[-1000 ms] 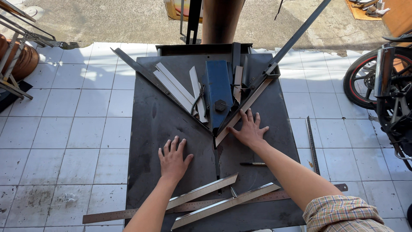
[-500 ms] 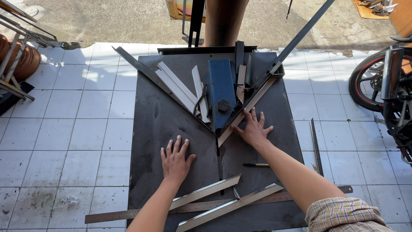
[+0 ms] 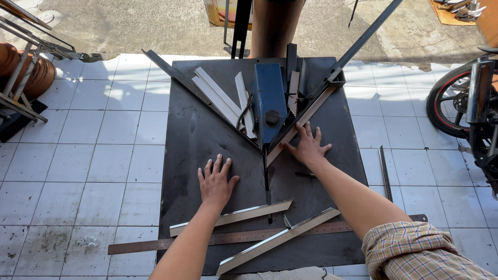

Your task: The person measures and marks metal bars with a ruler and marker, then uses a chop saw to cut the bars into smaller pieces. The person handles the metal bars and tools directly, performing the cutting task in a workshop setting.

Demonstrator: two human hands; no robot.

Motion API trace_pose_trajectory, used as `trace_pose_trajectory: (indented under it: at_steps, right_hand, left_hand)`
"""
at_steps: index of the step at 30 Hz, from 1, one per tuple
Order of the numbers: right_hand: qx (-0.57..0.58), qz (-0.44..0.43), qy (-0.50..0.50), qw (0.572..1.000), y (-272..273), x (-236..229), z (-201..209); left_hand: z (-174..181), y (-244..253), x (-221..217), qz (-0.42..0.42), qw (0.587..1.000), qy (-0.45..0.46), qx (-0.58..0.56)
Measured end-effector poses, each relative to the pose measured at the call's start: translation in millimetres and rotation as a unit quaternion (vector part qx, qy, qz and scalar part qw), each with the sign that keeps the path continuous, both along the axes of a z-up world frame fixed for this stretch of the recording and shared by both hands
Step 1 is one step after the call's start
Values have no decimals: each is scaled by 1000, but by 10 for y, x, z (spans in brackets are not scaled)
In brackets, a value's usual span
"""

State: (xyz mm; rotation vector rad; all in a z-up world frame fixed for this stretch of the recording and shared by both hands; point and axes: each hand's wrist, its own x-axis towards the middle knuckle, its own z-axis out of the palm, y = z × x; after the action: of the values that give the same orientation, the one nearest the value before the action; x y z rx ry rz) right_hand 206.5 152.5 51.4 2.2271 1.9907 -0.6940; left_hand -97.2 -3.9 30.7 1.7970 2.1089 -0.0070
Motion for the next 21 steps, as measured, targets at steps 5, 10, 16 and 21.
trace_pose_trajectory:
  at_steps: [5,10,16,21]
  right_hand:
    - [-6,-1,-2,1000,-423,54,65]
    - [-7,11,-10,1000,-706,60,123]
    - [94,184,-123,971,-1007,248,12]
    - [170,366,-186,896,-956,489,-152]
  left_hand:
    - [-9,-408,54,-6,1000,4,-2]
    - [47,-590,71,-6,1000,-5,-22]
    - [104,-1021,166,-39,997,-61,-32]
    - [178,-1686,116,-196,978,-68,-19]
